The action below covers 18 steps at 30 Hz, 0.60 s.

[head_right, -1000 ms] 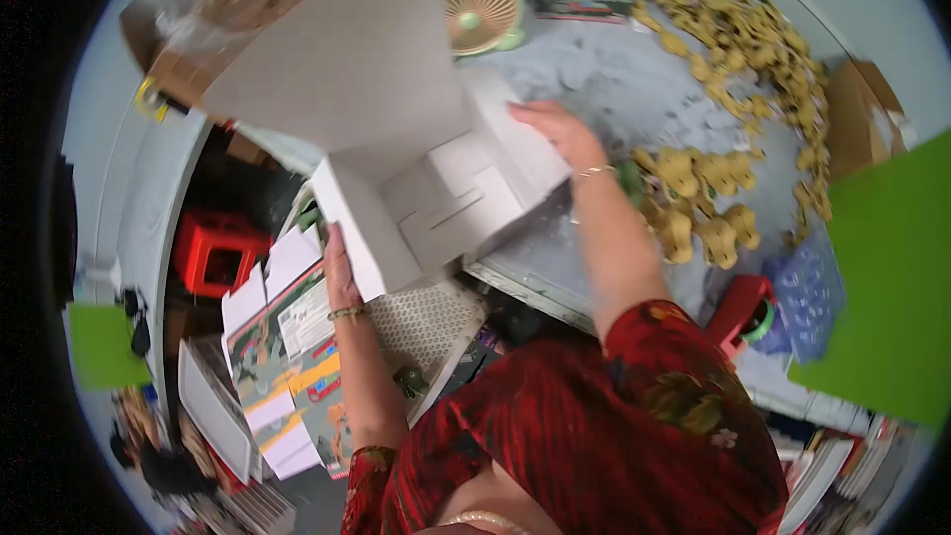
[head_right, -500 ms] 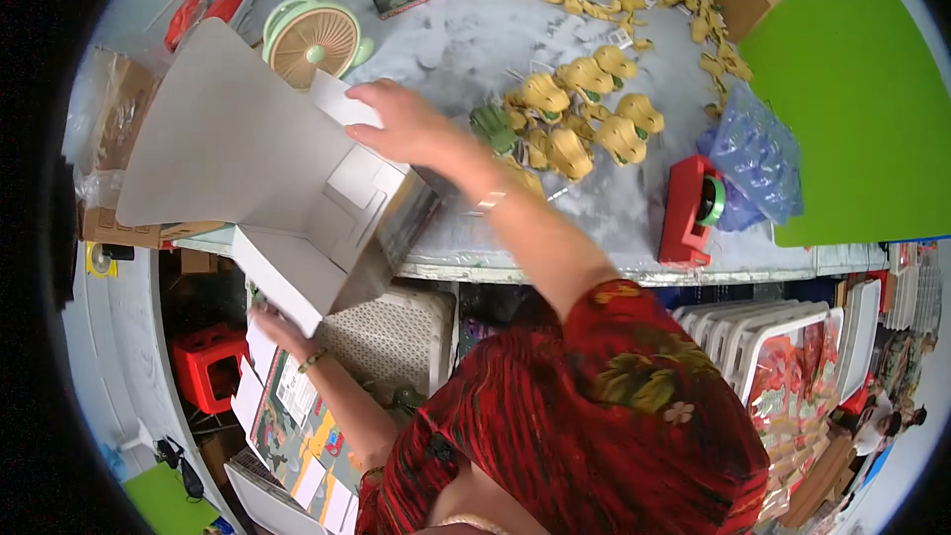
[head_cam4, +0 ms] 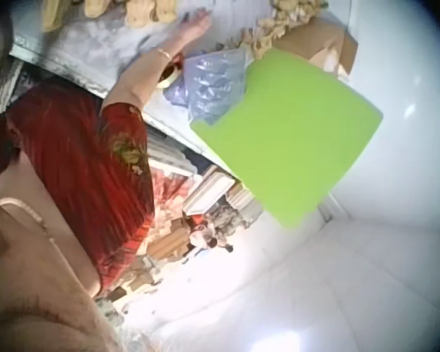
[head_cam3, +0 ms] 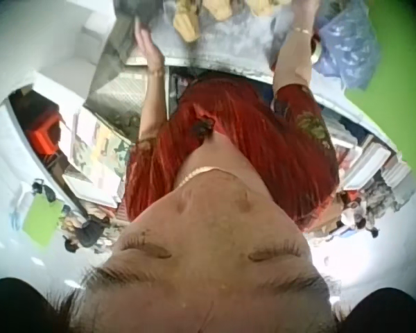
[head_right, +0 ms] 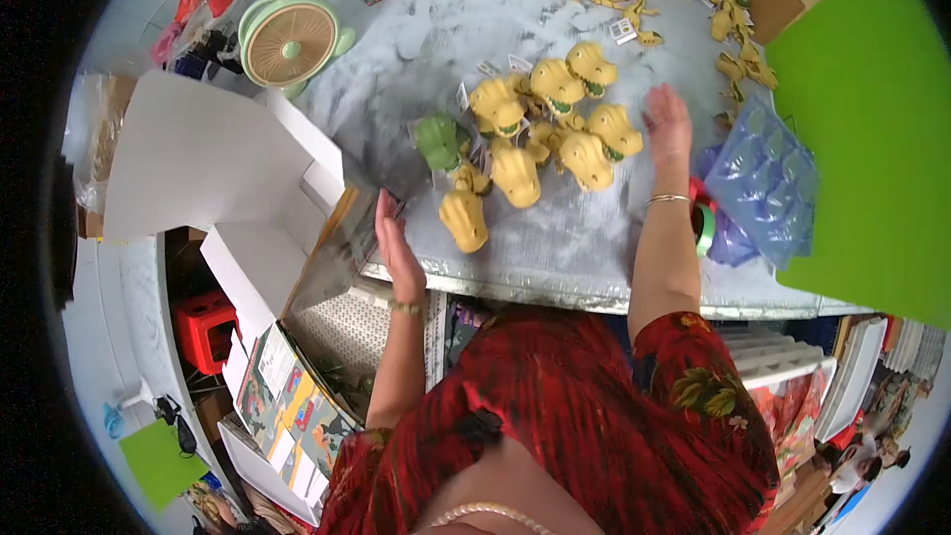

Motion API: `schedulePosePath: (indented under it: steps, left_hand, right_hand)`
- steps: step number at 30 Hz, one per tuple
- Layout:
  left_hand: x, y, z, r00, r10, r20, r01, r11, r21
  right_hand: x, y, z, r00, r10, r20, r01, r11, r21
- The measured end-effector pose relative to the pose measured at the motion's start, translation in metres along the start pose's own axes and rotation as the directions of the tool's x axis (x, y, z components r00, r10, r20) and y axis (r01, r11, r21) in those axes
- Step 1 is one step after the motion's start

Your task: Sorting plastic dinosaur toys and assembling cardboard boxes for packaging.

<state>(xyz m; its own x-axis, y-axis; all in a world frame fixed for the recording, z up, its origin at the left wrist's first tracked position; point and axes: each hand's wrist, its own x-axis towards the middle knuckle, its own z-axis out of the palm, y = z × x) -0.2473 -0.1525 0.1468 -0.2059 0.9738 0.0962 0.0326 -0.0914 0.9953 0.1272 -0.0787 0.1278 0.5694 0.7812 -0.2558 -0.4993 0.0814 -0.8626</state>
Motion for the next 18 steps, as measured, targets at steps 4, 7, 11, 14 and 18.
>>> schedulePosePath:
  steps: [4, 7, 11, 14, 18]
  left_hand:
    - [0.048, -0.037, 0.046, 1.000, 0.018, 0.009, -0.018, 1.000, 0.021]
    - [0.065, -0.078, 0.050, 0.995, 0.060, 0.073, -0.070, 0.989, 0.128]
    - [0.047, -0.191, 0.006, 0.977, -0.112, 0.182, 0.112, 0.994, 0.010]
    - [0.056, -0.202, 0.098, 0.867, -0.330, 0.373, 0.422, 0.885, -0.196]
    - [0.054, -0.125, 0.077, 0.940, -0.252, 0.228, 0.247, 0.968, 0.051]
  right_hand:
    - [0.031, 0.050, -0.005, 0.954, -0.002, 0.299, 0.026, 0.997, -0.077]
    - [0.010, 0.073, 0.024, 0.816, 0.099, 0.569, -0.123, 0.992, 0.005]
    - [0.034, 0.165, 0.000, 0.798, 0.254, 0.547, -0.353, 0.932, 0.083]
    - [0.153, 0.230, -0.115, 0.855, 0.064, 0.515, -0.051, 0.998, -0.039]
    - [0.094, 0.224, -0.057, 0.838, 0.282, 0.468, -0.293, 0.955, -0.050]
